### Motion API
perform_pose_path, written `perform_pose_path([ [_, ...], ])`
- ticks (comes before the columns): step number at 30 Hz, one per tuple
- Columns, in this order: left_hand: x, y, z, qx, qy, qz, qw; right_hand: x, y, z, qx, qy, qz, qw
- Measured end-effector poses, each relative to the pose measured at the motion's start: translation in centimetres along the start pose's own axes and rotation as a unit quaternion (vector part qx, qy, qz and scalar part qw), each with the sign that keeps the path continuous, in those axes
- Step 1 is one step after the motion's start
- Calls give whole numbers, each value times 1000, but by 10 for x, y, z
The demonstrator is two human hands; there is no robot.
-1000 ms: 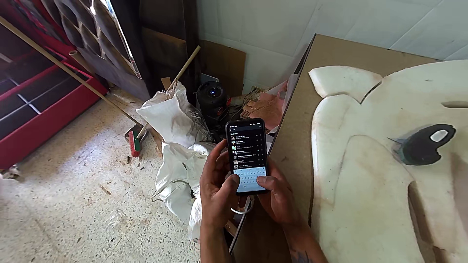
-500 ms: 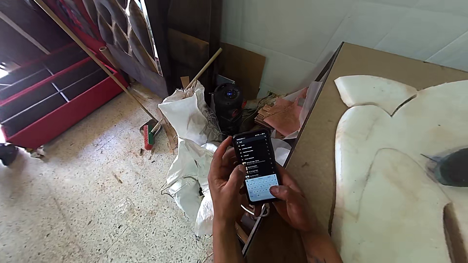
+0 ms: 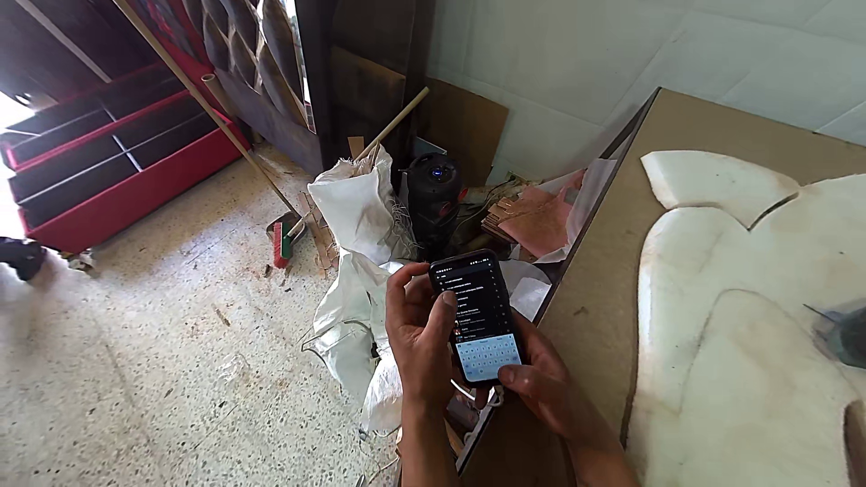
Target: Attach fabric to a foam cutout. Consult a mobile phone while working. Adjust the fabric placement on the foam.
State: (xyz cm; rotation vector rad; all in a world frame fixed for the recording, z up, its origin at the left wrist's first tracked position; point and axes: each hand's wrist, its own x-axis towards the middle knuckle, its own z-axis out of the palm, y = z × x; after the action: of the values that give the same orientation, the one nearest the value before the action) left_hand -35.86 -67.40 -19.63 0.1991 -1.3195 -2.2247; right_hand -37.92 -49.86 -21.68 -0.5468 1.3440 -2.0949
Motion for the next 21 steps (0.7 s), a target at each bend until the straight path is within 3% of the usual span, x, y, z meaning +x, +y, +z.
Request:
perform_pose_path([
  [7,2,6,1,2,42,7,999,-1,-3,6,-55,-11,6,998],
  [13,1,-3,-8,-3,-19,32,999,-1,-1,4,-9,-1,3,1000],
  [21,1,-8,-3,16,-31,26,999,7,2,13,-17,68,-64,995],
])
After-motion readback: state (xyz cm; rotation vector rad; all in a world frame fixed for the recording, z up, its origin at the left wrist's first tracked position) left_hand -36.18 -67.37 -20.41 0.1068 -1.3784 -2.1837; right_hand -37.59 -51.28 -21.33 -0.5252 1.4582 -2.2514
